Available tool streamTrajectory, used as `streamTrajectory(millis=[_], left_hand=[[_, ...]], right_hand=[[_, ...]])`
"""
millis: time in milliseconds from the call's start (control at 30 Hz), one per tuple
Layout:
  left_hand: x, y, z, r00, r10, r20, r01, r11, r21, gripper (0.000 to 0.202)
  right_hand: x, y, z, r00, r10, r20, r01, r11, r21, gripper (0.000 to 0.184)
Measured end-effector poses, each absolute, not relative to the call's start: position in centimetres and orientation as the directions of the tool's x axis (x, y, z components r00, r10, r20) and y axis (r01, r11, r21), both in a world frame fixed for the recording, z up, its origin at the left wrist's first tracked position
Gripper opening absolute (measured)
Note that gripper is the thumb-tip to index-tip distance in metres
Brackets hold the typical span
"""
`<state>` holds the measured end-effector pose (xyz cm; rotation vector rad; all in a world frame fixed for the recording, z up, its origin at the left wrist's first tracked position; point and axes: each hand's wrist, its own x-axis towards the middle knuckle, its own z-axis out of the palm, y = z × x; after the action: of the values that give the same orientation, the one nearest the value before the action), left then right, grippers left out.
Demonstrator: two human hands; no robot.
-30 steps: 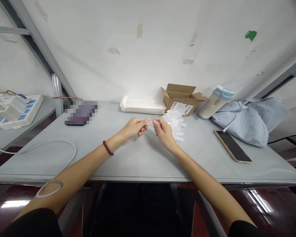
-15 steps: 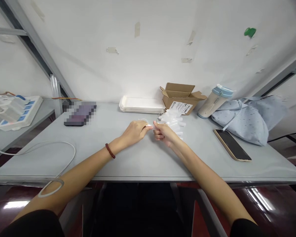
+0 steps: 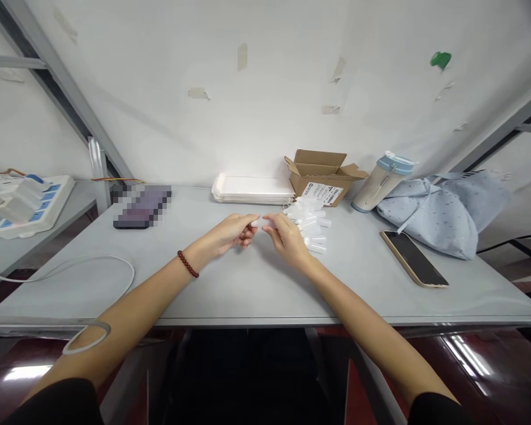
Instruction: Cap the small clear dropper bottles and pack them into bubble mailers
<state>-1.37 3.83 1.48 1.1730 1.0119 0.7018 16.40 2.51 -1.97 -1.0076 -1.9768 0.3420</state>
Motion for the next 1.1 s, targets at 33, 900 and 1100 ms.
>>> streamTrajectory(millis=[33, 900, 1100], left_hand=[[-1.3, 3.8, 1.6, 0.402, 0.879, -0.257, 0.068, 0.251, 0.966, 0.040], [-1.0, 3.5, 1.4, 0.367, 0.861, 0.352, 0.527, -0.505, 0.684, 0.044], [-1.0, 3.9, 1.4, 0.247, 0.943, 0.225, 0.286, -0.292, 0.912, 0.041]], right_hand=[[16.5, 2.6, -2.0, -0.301, 0.757, 0.580, 0.531, 0.638, -0.558, 0.030], [16.5, 2.3, -0.7, -0.224, 0.959, 0.174, 0.070, 0.194, -0.979, 0.041], [16.6, 2.4, -0.3, -0.128, 0.961, 0.246, 0.107, 0.260, -0.960, 0.040]])
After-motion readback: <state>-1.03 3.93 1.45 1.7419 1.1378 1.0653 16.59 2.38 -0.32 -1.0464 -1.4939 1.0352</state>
